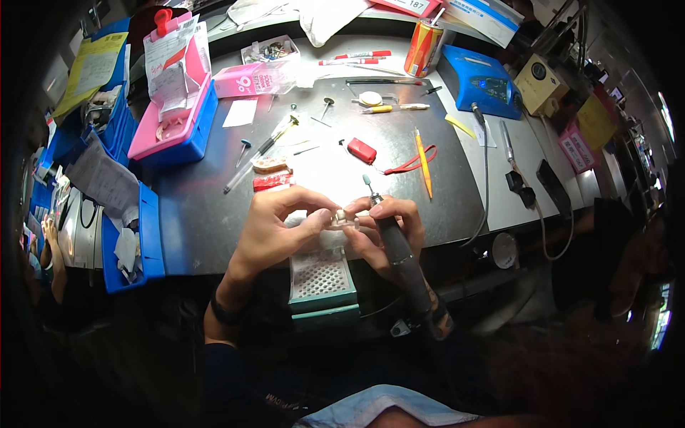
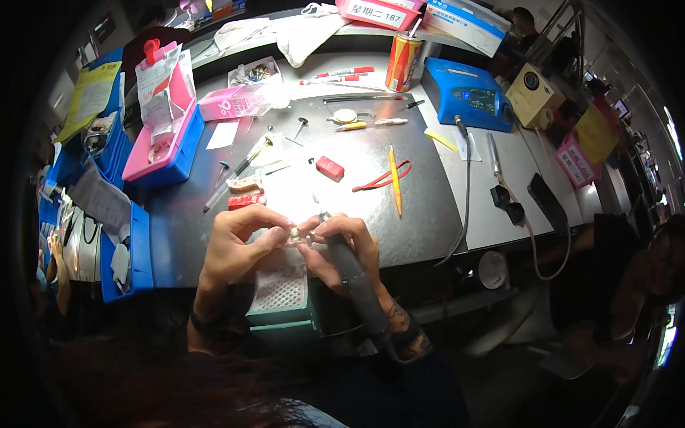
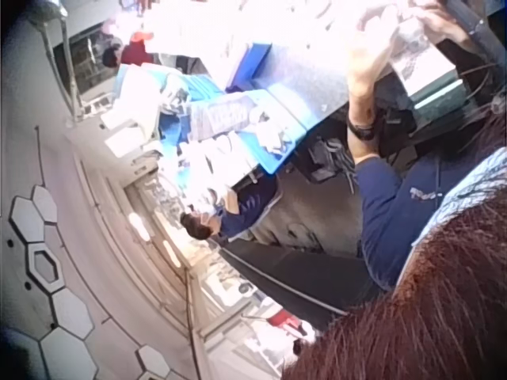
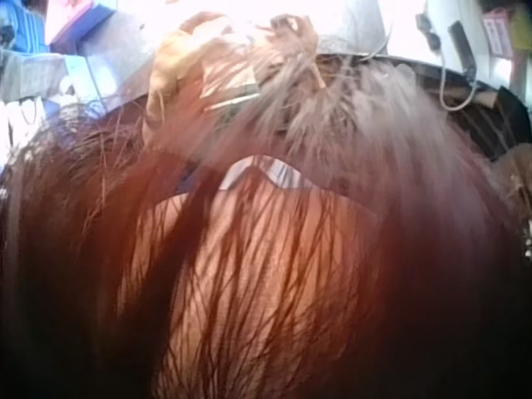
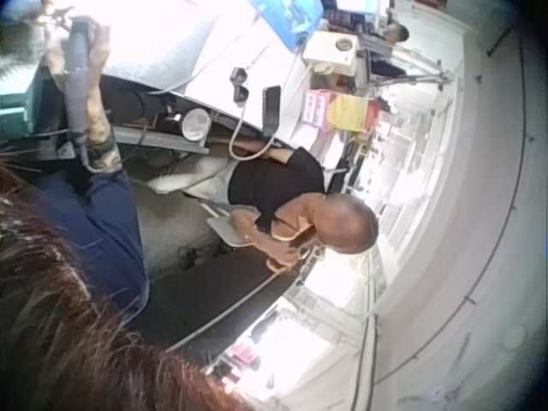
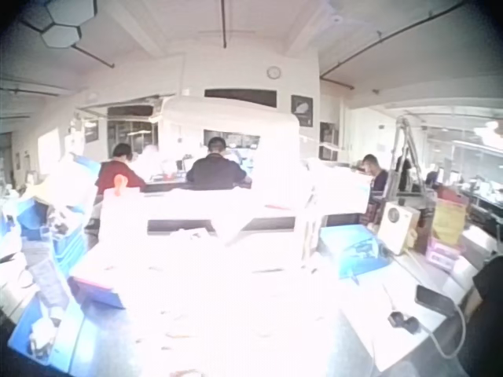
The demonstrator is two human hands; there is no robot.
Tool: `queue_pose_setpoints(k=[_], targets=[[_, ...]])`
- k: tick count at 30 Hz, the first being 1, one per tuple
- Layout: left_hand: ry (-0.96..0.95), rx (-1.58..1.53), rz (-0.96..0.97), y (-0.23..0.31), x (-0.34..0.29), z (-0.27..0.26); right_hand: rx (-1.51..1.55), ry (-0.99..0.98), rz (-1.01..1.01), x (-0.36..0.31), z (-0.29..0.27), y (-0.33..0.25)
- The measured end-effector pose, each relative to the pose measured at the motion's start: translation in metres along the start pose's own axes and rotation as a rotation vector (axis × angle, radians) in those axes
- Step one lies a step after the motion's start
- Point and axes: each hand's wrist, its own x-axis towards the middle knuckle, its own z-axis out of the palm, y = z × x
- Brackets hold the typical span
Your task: Polishing a prosthetic dental bridge using a high-speed rotary tool.
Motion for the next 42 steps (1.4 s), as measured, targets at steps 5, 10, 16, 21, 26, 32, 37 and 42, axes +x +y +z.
queue_pose_setpoints(k=[5,10,16,21,26,32,37,42], targets=[[-0.053,-0.141,-0.149,0.003,-0.001,-0.001,0.002,-0.042,-0.002,0.002,-0.004,-0.003],[-0.043,-0.267,-0.15,0.0,0.0,0.001,0.034,0.036,0.032,0.002,0.001,-0.006],[0.114,-0.183,-0.23,-0.004,0.002,0.009,-0.023,-0.082,0.017,0.003,-0.005,-0.002],[0.201,-0.14,-0.231,0.008,-0.001,0.013,0.042,0.02,-0.002,0.008,0.006,-0.009],[0.146,-0.187,-0.237,0.008,0.002,0.016,0.012,0.01,0.021,0.003,-0.001,-0.008],[0.165,-0.169,-0.188,0.012,0.004,0.023,0.016,0.034,0.025,0.001,-0.002,-0.003],[0.153,-0.126,-0.154,0.002,0.002,0.018,-0.036,0.037,0.012,0.003,-0.003,-0.006],[0.171,-0.088,-0.166,-0.005,0.004,0.01,-0.042,0.011,0.003,0.004,-0.004,-0.007]])
